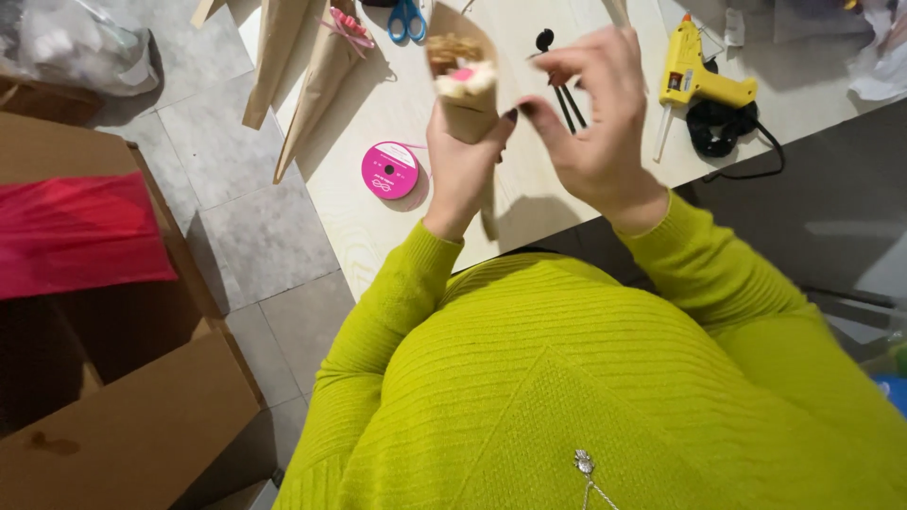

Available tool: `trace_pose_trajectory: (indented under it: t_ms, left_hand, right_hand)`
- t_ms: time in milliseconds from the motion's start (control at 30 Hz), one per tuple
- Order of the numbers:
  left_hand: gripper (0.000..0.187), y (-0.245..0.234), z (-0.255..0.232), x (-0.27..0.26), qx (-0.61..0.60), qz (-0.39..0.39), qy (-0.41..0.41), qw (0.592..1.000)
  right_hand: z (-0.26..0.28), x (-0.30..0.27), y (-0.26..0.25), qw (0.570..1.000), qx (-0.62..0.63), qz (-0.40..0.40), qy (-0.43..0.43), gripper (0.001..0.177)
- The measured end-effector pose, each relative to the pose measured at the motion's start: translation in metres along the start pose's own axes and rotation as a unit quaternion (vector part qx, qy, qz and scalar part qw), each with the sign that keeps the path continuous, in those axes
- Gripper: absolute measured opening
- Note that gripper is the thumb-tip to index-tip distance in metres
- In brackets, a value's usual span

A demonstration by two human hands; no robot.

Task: Assembling and decorating small paper cones with flowers and ribbons using a hot glue gun.

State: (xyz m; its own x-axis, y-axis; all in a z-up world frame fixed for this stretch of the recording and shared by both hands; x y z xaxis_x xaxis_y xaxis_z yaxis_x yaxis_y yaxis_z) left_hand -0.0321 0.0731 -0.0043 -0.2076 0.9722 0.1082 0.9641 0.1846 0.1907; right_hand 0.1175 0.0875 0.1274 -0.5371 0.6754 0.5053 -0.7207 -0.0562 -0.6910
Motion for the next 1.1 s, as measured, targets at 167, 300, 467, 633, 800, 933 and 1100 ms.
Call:
trace_pose_trajectory:
  t_ms: [167,300,467,633,800,933,1100]
  left_hand:
    - [0.035,-0.007,0.016,0.006,-0.181,-0.062,-0.068,0.979]
    - [0.031,-0.004,0.017,0.001,-0.212,-0.104,-0.037,0.971]
    - [0.033,0.006,0.004,0.0,-0.259,-0.078,-0.041,0.962]
    - [0.037,0.011,0.003,-0.003,-0.299,-0.047,-0.045,0.952]
    - [0.036,0.01,0.003,-0.005,-0.291,-0.022,-0.045,0.955]
    - [0.035,-0.001,-0.005,0.003,-0.238,-0.032,-0.043,0.97]
    - [0.043,-0.019,0.016,0.017,-0.169,-0.076,-0.089,0.979]
  right_hand:
    - [-0.022,-0.048,0.073,0.948,0.222,0.18,0.141,0.071]
    - [-0.02,-0.065,0.101,0.912,0.189,0.231,0.282,0.062]
    - [-0.034,-0.086,0.107,0.963,0.136,0.13,0.194,0.02]
    - [-0.034,-0.095,0.109,0.971,0.155,0.09,0.159,0.016]
    - [-0.038,-0.1,0.113,0.971,0.138,0.081,0.176,0.018]
    - [-0.024,-0.094,0.103,0.97,0.133,0.105,0.173,0.019]
    - [-0.019,-0.097,0.105,0.941,0.045,0.247,0.228,0.024]
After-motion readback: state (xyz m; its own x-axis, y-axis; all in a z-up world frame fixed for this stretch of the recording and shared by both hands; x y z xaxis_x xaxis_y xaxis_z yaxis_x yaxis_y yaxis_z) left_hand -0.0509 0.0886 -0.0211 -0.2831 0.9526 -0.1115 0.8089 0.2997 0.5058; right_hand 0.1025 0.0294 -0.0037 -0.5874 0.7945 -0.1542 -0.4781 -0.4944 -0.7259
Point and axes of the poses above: each hand's wrist, its own x-axis towards the middle knuckle, its own y-axis out of the palm, z = x × y, the point moved 7 cm from there along x, towards the middle knuckle, and after that the axes turned 8 degrees about z, right-handed, at the moved point
